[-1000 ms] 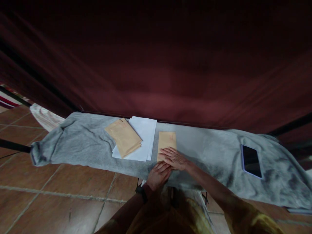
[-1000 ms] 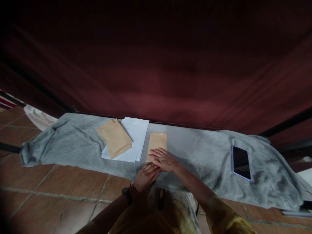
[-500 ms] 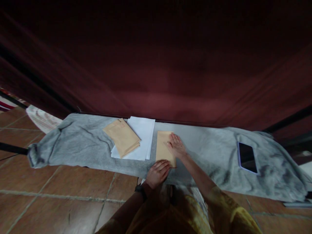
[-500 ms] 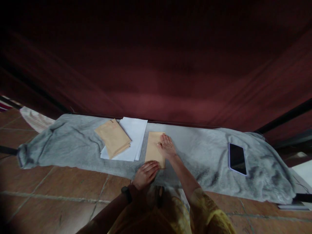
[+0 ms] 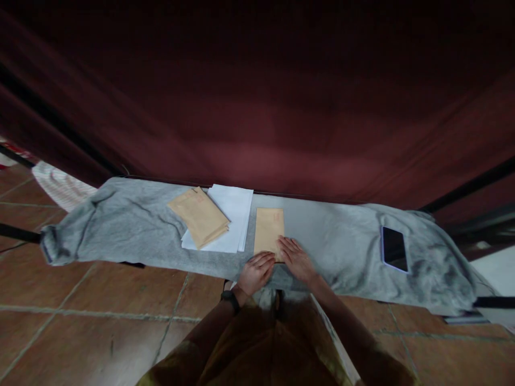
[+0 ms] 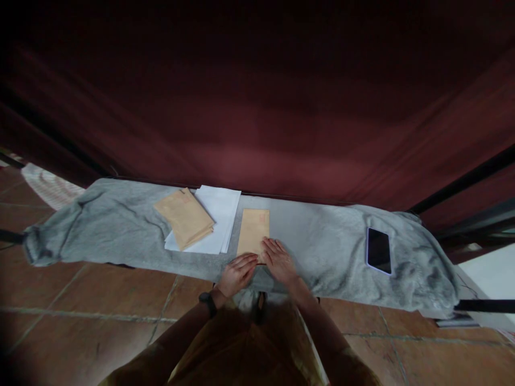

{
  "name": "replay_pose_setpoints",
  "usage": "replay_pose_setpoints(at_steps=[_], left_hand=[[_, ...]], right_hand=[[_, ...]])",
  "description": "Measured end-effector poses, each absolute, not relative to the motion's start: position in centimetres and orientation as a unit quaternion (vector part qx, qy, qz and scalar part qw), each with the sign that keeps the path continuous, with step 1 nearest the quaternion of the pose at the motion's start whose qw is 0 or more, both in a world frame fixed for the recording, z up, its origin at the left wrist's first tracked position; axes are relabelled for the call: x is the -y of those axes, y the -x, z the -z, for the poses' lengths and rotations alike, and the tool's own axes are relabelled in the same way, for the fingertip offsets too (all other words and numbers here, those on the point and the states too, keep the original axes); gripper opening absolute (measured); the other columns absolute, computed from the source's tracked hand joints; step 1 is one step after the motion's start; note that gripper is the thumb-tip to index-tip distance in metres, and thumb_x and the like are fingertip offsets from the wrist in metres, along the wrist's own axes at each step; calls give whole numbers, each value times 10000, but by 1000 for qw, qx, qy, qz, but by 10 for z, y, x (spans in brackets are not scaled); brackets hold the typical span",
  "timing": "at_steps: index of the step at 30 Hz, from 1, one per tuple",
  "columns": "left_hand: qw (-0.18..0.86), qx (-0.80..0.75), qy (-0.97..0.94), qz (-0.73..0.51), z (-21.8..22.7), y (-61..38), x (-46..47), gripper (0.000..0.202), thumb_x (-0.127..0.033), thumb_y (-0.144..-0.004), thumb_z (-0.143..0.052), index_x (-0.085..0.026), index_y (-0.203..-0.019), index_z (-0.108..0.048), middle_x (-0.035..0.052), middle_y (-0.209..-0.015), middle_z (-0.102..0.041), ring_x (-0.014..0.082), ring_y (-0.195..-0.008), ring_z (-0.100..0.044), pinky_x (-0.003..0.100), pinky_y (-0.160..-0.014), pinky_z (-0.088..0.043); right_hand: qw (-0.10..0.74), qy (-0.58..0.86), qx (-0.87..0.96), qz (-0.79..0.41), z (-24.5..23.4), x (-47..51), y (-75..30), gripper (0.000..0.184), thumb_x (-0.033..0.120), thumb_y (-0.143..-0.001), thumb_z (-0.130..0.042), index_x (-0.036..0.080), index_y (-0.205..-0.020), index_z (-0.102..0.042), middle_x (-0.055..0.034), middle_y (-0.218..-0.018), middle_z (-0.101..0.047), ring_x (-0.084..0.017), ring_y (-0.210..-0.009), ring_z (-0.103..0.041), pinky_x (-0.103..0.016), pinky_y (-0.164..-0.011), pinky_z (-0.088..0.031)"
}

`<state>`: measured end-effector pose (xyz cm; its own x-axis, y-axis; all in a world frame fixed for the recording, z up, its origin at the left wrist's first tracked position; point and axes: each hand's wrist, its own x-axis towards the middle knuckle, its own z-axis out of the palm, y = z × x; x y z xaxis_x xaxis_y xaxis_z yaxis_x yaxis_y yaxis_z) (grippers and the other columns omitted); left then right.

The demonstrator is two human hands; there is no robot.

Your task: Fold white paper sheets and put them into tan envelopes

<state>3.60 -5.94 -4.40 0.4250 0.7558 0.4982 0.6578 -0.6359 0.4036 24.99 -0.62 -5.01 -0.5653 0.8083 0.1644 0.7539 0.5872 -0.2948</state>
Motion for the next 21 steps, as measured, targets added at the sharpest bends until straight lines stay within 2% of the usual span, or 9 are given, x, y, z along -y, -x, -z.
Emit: replay_pose_setpoints(at_steps=[4,9,14,21], left_hand=[[107,-439,-828,-332,40,-38,58,298,-175,-1007,-492,-228,-1194,-718,59,-1229,-749,196,-1195,-679,407,-1053,-575],[127,-466,-809,-334,36,-42,55,275,-208,-1016,-494,-237,-1141,-738,55,-1185,-758,193,-1143,-693,391,-1012,-589],[127,-478,-803,-334,36,-43,54,260,-209,-1024,-491,-214,-1137,-726,62,-1160,-755,191,-1140,-682,383,-1016,-578],[98,-489,-814,-298,37,-42,58,283,-175,-1029,-455,-192,-1191,-686,85,-1238,-724,209,-1216,-640,419,-1079,-539]], right_hand=[[197,457,860,-116,48,32,-257,472,291,-1085,-310,167,-1457,-574,-86,-1519,-572,-194,-1420,-517,-435,-1228,-391],[264,475,834,-90,55,69,-262,480,255,-1057,-360,192,-1504,-523,-98,-1484,-606,-225,-1393,-543,-478,-1175,-459],[252,436,862,-63,58,93,-257,487,214,-1040,-372,209,-1503,-520,-72,-1529,-563,-220,-1453,-473,-504,-1233,-374],[195,456,867,-52,53,95,-244,473,242,-1058,-386,189,-1513,-505,-63,-1569,-513,-207,-1453,-470,-466,-1272,-282]])
